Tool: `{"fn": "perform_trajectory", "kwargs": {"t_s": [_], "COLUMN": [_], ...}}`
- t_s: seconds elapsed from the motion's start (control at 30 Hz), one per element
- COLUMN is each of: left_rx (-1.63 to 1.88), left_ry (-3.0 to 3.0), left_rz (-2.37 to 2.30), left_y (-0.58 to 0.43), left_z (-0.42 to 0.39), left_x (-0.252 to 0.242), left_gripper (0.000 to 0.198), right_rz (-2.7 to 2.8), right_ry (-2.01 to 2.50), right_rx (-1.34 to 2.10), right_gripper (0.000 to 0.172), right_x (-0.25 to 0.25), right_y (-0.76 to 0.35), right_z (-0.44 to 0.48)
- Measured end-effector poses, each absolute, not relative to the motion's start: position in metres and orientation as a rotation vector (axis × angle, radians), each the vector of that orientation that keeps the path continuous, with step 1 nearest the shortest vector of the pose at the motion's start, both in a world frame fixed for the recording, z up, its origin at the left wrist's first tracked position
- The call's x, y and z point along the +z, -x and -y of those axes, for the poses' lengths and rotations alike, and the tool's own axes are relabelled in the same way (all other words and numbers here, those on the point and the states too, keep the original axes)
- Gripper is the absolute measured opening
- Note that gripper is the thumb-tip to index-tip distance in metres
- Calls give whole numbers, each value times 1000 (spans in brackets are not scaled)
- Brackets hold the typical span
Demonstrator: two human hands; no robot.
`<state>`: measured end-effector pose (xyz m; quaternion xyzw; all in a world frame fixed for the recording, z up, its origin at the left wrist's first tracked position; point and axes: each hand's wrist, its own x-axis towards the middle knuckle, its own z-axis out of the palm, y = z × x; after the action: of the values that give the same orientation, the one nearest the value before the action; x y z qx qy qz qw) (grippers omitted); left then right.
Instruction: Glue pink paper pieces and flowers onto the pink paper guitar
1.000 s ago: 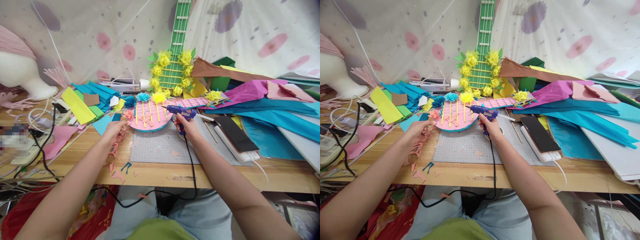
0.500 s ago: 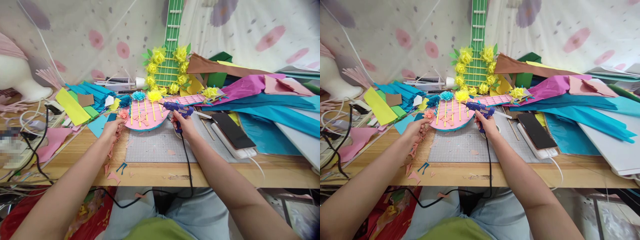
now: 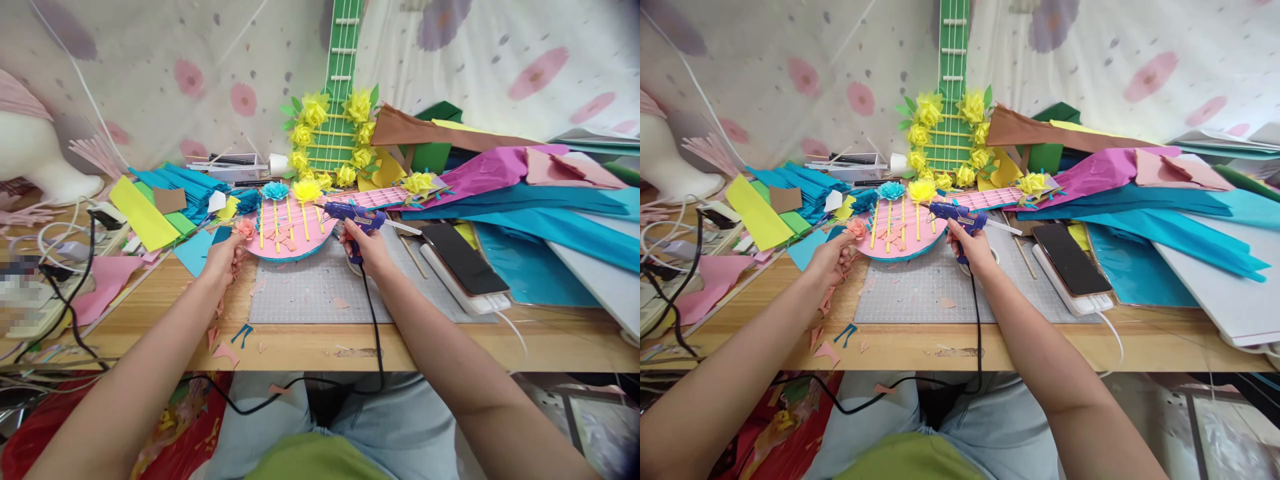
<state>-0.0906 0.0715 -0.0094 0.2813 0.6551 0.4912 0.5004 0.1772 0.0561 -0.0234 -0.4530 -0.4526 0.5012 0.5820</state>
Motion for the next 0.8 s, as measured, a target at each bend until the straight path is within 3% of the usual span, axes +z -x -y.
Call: {"fn": "perform_trajectory", "kwargs": {"t_s": [0.17,0.37,0.6,0.8], "left_rx": [1200,1106,652,452], "left_ry": [-744,-1198,-1846,-1958], "left_rz": [-1520,-1706,-2028,-2174], "left_y": [92,97,104,101], "left_z": [-64,-55,-54,-54], "left_x": [-8,-14,-16,-10], "left_gripper": [18,40,49,50], "right_rz": [1073,1070,1059,1035], "right_ry": [1064,1044,1032,1024], "right_rx": [1164,1172,1181,1183], "right_gripper": [52,51,52,52], "right_x": [-23,-23,-23,-24], "right_y": [-178,-177,-178,-178], "right_z": [-56,-56,-56,-57]}}
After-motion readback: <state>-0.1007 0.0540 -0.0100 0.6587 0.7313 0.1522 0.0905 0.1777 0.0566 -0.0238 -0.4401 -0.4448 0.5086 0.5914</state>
